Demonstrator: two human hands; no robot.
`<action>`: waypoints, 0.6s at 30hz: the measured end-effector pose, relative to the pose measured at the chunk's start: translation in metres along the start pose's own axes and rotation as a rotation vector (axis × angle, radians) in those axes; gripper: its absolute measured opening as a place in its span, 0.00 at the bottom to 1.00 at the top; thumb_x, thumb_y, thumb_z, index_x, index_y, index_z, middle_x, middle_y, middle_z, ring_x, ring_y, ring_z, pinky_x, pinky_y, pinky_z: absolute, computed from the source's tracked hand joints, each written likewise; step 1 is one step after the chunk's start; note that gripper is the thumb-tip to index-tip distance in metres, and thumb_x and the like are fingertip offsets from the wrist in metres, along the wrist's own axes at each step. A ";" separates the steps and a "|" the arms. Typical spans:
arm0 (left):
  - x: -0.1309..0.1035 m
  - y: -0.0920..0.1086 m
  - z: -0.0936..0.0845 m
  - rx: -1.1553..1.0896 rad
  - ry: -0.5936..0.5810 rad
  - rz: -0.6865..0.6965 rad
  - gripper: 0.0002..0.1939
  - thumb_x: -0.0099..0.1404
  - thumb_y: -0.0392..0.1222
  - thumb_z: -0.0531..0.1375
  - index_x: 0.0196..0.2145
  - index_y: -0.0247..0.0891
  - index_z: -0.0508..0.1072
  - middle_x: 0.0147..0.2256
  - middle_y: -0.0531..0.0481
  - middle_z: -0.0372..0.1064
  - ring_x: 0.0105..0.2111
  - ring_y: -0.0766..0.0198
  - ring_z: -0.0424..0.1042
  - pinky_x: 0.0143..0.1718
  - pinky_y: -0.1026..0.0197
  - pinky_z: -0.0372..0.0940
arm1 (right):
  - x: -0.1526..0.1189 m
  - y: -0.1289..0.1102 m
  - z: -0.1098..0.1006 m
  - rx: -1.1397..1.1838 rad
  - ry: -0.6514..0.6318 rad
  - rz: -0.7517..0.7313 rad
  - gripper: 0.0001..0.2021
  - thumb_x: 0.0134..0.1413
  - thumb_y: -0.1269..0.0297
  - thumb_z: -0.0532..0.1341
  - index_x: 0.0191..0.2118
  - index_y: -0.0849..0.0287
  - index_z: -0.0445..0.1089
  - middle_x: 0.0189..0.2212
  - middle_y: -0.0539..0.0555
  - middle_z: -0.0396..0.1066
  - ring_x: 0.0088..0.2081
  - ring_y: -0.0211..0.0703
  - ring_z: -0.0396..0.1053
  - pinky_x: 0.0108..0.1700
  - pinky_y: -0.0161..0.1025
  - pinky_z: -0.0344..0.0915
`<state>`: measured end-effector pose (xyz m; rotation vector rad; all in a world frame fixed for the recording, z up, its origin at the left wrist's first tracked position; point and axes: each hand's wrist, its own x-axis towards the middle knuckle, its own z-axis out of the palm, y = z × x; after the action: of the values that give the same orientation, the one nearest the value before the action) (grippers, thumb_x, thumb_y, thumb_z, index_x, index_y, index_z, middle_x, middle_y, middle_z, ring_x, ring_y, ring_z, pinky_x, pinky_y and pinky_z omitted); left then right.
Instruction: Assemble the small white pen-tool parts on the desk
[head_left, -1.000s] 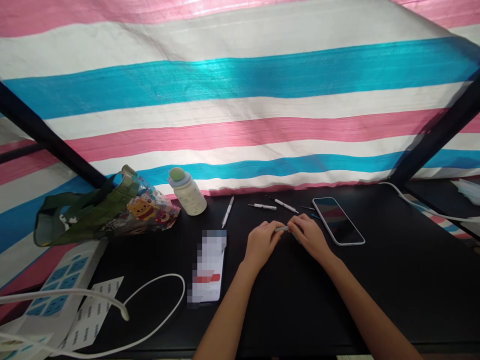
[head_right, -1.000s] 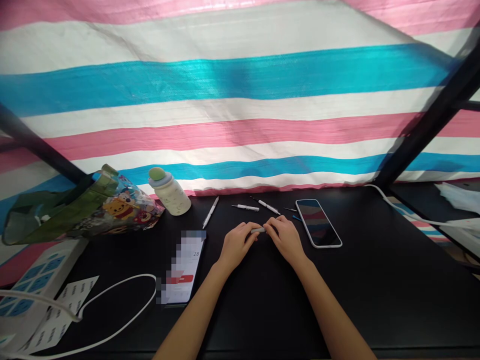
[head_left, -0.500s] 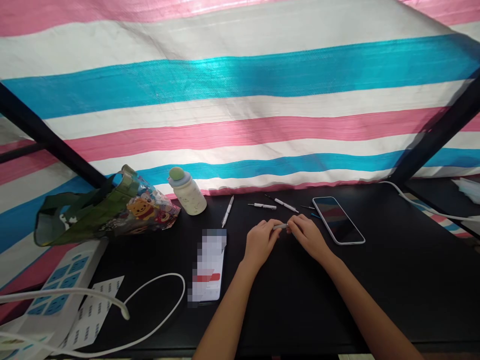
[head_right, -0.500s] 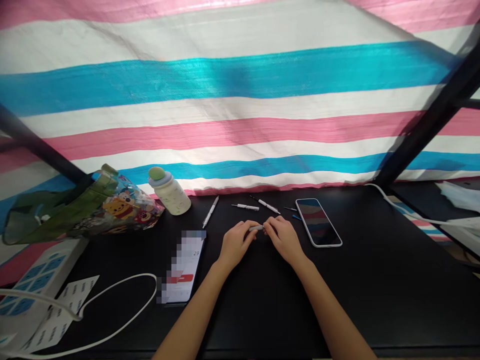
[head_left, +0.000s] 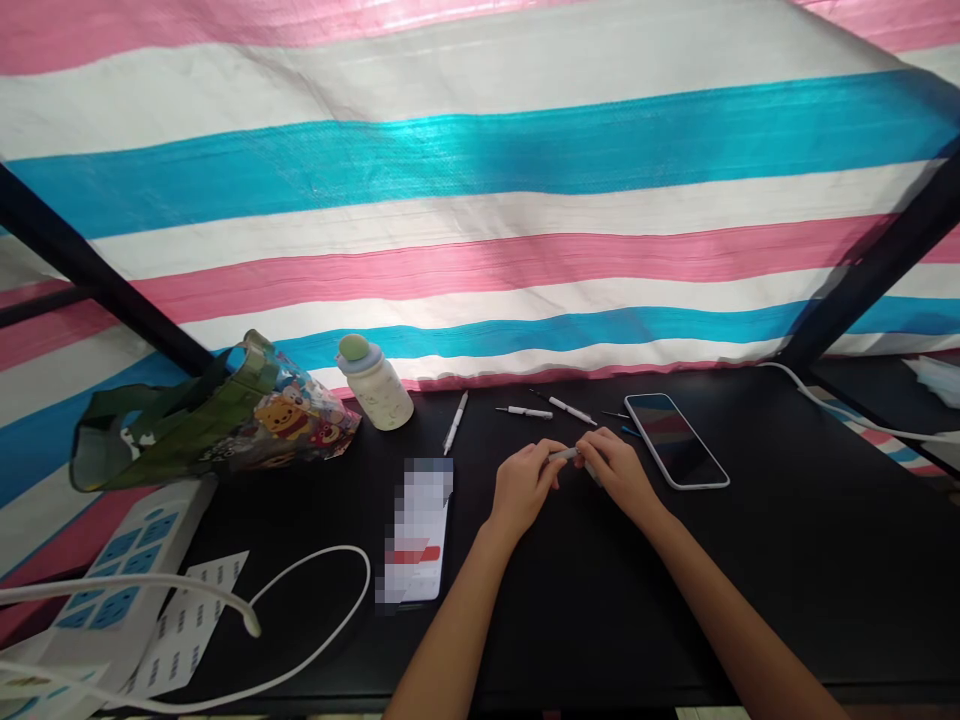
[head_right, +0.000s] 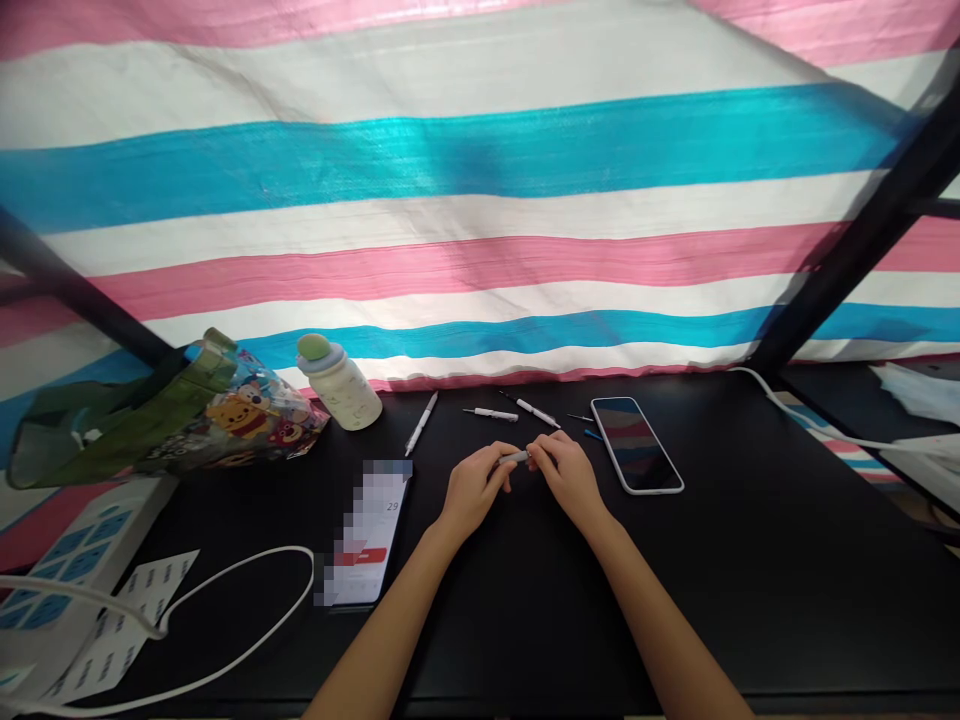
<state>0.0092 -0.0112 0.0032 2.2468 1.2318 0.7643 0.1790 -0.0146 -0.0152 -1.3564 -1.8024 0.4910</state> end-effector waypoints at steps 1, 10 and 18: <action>0.000 0.000 0.000 -0.009 -0.002 -0.002 0.14 0.68 0.48 0.45 0.40 0.43 0.68 0.22 0.57 0.67 0.31 0.66 0.67 0.34 0.67 0.58 | 0.000 -0.001 0.000 -0.004 0.006 -0.009 0.18 0.60 0.56 0.47 0.24 0.56 0.65 0.23 0.52 0.68 0.32 0.43 0.65 0.36 0.38 0.61; 0.000 -0.003 -0.001 0.019 -0.011 0.004 0.16 0.69 0.48 0.44 0.37 0.42 0.69 0.20 0.58 0.65 0.28 0.67 0.66 0.31 0.68 0.57 | -0.001 -0.001 0.002 -0.019 0.000 -0.014 0.19 0.60 0.56 0.47 0.22 0.56 0.63 0.20 0.51 0.66 0.30 0.42 0.64 0.35 0.37 0.60; 0.001 0.000 -0.003 0.081 -0.007 0.008 0.14 0.68 0.47 0.46 0.39 0.44 0.70 0.21 0.56 0.66 0.32 0.65 0.65 0.32 0.66 0.57 | -0.002 0.000 0.006 0.015 -0.019 0.021 0.24 0.61 0.56 0.44 0.16 0.56 0.59 0.17 0.51 0.66 0.28 0.41 0.64 0.34 0.38 0.60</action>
<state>0.0076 -0.0105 0.0060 2.3180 1.2724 0.7208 0.1739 -0.0153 -0.0193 -1.3653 -1.7980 0.5292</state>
